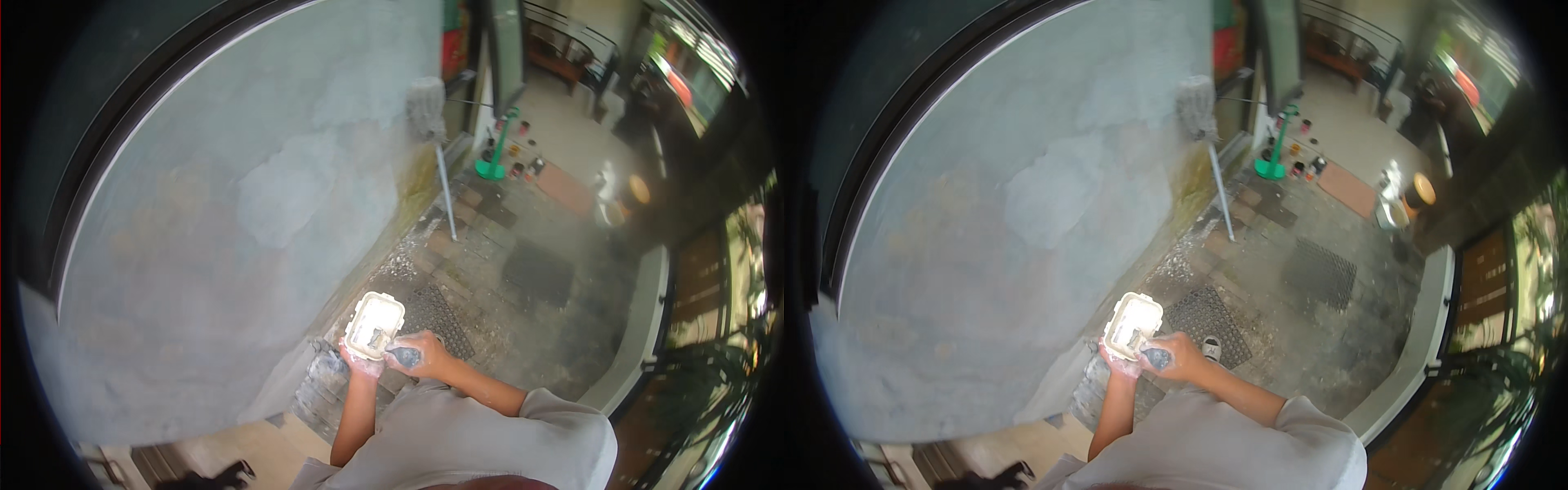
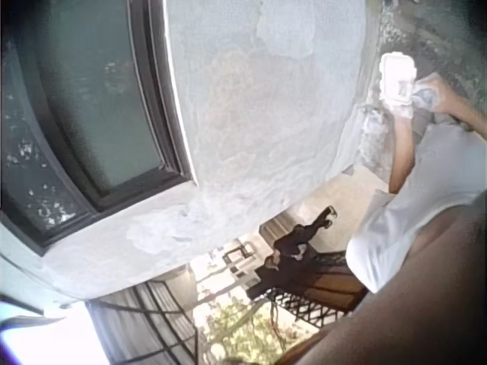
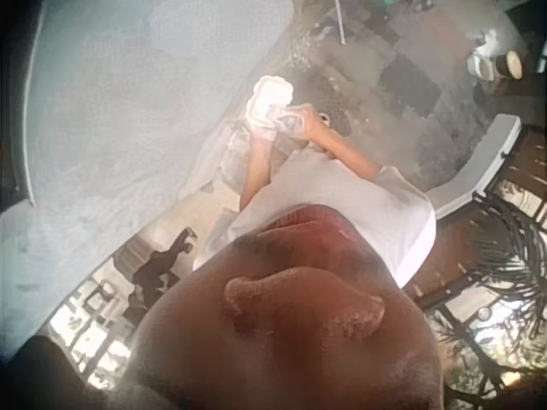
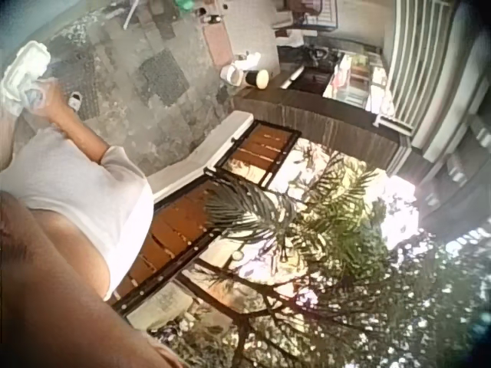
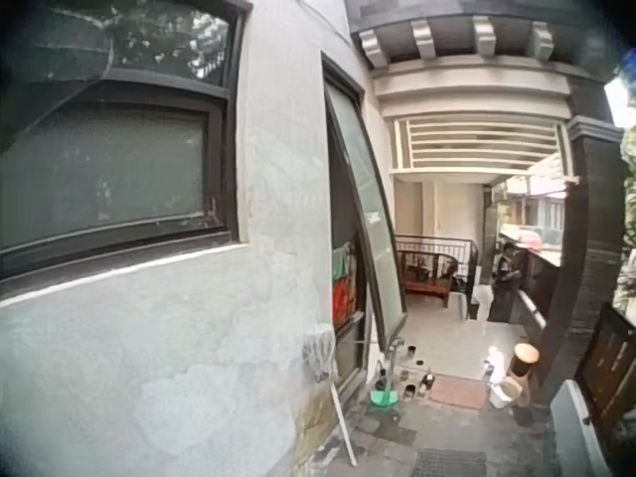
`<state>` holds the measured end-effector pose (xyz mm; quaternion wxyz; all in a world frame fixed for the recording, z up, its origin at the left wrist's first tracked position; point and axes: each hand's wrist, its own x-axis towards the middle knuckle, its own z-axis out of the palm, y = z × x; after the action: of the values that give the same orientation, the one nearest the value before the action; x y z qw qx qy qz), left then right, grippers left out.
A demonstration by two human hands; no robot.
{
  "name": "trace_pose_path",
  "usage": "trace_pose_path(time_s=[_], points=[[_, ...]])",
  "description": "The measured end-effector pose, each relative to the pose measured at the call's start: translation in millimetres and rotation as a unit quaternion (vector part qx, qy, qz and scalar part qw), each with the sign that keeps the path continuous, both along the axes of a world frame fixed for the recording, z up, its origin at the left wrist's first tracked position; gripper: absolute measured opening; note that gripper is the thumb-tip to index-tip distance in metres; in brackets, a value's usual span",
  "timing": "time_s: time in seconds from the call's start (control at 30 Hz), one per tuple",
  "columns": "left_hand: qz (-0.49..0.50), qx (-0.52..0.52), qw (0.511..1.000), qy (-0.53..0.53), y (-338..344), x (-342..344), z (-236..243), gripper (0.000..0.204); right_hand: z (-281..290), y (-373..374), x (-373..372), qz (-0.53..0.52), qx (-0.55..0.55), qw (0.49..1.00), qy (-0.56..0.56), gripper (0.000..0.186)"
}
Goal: The person applies wall compound from a plastic container onto a concrete wall using a putty knife.
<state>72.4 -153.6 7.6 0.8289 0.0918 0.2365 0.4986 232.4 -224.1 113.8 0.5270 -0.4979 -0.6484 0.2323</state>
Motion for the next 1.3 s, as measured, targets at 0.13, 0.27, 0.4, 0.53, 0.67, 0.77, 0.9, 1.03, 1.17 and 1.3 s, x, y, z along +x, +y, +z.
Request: trace_pose_path(time_s=[0.13, 0.27, 0.4, 0.53, 0.67, 0.77, 0.9, 1.03, 1.17, 1.3], points=[[0.095, -0.004, 0.991, -0.092, -40.4, -39.6, -2.2, 0.078, -4.6, -14.0, -38.1, 0.1, 0.03, 0.994, -0.016, 0.015], [0.191, -0.06, 0.979, -0.041, -75.8, -75.8, -6.4, 0.074, 0.8, -25.6, -76.1, 0.171, 0.029, 0.984, -0.025, 0.014], [0.252, -0.072, 0.965, -0.022, -111.5, -102.9, -9.0, 0.073, -1.5, -42.6, -103.8, 0.212, 0.018, 0.977, -0.021, 0.009], [0.265, -0.054, 0.963, 0.006, -123.3, -118.2, 10.3, 0.074, -4.4, -48.2, -127.8, 0.227, 0.016, 0.974, -0.003, 0.008], [0.301, -0.066, 0.951, 0.013, -127.1, -119.6, 13.6, 0.075, -4.6, -62.6, -140.0, 0.209, 0.036, 0.977, 0.001, 0.008], [0.279, -0.041, 0.959, -0.001, -117.3, -127.3, 2.8, 0.076, 2.4, -61.8, -142.8, 0.197, 0.055, 0.979, 0.006, 0.008], [0.245, -0.039, 0.968, -0.04, -115.9, -124.1, 23.0, 0.075, 13.8, -64.2, -135.4, 0.185, 0.051, 0.981, 0.004, 0.008], [0.238, -0.056, 0.969, -0.025, -115.0, -122.4, 34.2, 0.074, 7.0, -70.4, -127.6, 0.147, 0.111, 0.983, 0.013, 0.013], [0.237, -0.039, 0.969, -0.057, -109.9, -122.2, 32.7, 0.072, 10.0, -65.4, -126.6, 0.167, 0.078, 0.983, -0.008, 0.012], [0.237, -0.03, 0.969, -0.065, -98.4, -122.8, 47.3, 0.068, 13.8, -60.6, -113.3, 0.151, 0.087, 0.985, 0.003, 0.008]])
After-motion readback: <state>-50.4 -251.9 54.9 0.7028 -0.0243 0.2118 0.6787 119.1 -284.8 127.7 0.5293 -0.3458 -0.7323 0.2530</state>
